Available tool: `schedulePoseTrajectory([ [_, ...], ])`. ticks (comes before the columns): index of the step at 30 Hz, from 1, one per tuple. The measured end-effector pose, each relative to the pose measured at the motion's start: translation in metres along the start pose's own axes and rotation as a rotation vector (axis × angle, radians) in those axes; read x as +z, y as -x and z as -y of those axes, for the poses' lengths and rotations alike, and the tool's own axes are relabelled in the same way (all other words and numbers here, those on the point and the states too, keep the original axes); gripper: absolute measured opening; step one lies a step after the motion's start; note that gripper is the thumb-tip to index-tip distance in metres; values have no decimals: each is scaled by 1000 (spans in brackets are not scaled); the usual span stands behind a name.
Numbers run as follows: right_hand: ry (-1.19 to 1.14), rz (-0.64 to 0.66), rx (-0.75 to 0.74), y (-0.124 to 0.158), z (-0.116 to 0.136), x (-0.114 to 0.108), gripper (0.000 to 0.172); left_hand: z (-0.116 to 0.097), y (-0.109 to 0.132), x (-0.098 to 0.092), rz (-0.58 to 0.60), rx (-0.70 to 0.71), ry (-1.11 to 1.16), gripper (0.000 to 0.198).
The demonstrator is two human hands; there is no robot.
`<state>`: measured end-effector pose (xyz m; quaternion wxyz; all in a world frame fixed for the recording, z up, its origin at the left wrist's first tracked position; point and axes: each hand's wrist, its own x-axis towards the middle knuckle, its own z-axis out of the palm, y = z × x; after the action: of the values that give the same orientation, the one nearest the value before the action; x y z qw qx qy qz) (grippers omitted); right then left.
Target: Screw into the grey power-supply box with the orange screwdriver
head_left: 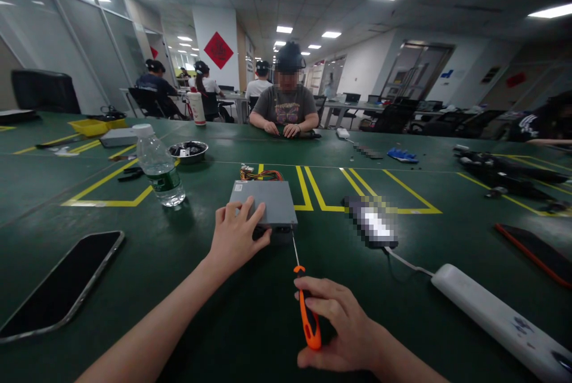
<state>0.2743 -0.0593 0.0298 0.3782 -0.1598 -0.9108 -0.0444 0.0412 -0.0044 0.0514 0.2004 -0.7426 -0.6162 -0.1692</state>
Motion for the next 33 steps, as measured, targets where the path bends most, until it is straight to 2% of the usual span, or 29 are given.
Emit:
schedulePoseTrajectory([
  [5,5,145,-41,-1,1,-1,42,1,0,0,-1,3,6,49],
  [8,37,79,-51,-3,1,-1,44,1,1,1,2,6,-1,49],
  [12,0,-19,21,1,0,3,45,1,1,1,4,10,-7,48],
  [16,-56,54,55,7,0,1,48,1,1,1,5,11,-6,48],
  [20,30,158,5,7,-1,-5,43,1,1,1,2,6,6,47],
  [27,-9,8,58,14,-4,-1,41,0,1,-2,15,-4,24,48],
  [30,-33,67,82,16,-4,-3,45,1,0,-2,20,-8,33,49],
  [33,33,145,35,15,-3,-8,42,1,0,-2,24,-8,34,49],
])
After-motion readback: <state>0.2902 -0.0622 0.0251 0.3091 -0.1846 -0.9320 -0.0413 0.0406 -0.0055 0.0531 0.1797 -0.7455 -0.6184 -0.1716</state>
